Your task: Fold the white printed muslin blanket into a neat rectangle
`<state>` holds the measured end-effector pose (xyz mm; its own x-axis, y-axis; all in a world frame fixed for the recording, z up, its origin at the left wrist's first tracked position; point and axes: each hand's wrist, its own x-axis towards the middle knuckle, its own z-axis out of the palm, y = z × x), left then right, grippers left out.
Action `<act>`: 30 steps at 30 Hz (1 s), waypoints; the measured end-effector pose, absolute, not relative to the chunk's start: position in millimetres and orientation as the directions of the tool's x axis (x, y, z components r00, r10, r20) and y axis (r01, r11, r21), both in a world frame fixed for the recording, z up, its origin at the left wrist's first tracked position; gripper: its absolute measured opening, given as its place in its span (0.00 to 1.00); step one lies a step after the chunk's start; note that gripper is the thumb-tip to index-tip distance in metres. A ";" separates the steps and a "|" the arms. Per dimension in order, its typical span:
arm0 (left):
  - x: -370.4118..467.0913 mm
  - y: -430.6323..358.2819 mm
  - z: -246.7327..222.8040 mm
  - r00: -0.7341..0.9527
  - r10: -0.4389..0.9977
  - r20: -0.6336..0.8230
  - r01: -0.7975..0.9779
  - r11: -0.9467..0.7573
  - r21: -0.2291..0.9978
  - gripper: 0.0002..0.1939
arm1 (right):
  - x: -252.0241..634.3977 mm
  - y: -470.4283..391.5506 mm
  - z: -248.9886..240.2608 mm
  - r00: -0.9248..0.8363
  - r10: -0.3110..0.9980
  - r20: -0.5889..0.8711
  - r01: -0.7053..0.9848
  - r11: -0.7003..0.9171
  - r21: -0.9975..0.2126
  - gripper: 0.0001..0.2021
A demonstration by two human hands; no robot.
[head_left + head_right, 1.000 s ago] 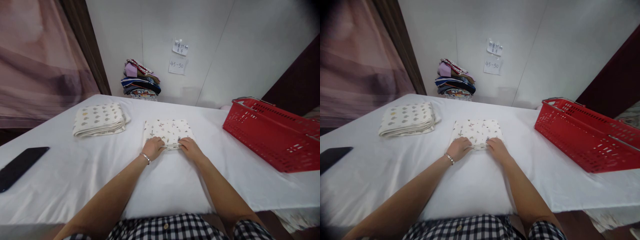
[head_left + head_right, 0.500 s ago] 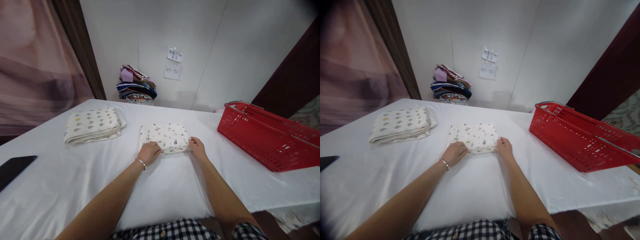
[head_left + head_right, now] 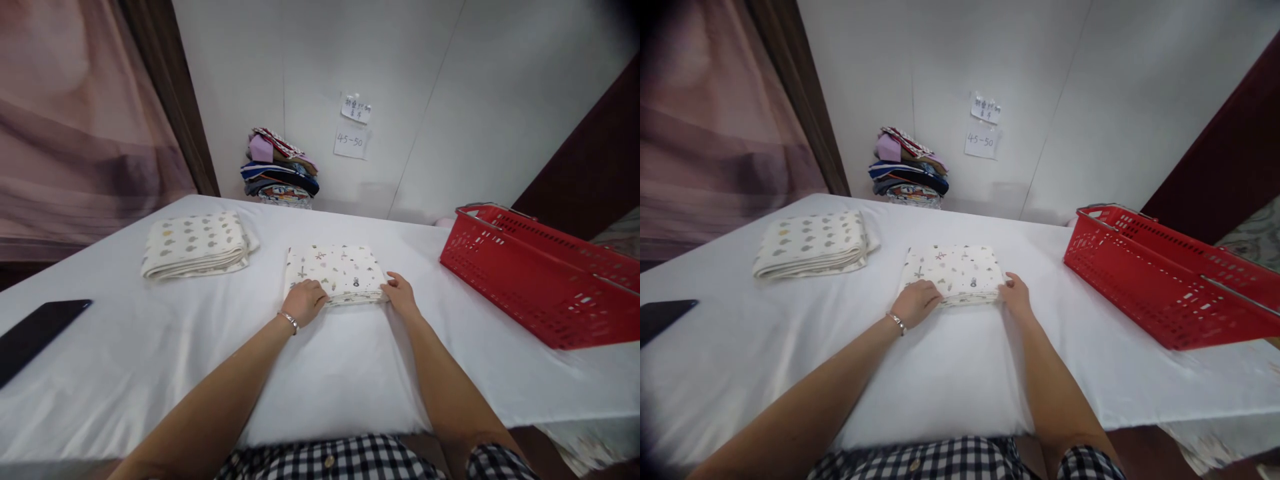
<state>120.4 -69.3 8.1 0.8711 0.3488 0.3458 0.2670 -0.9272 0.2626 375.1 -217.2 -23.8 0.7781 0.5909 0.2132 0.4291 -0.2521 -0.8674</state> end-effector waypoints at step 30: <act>98.9 -32.3 1.8 0.419 0.907 0.031 0.730 -0.357 0.583 0.16 | 342.5 -219.1 -19.0 0.340 0.913 0.225 0.860 -0.205 -0.467 0.20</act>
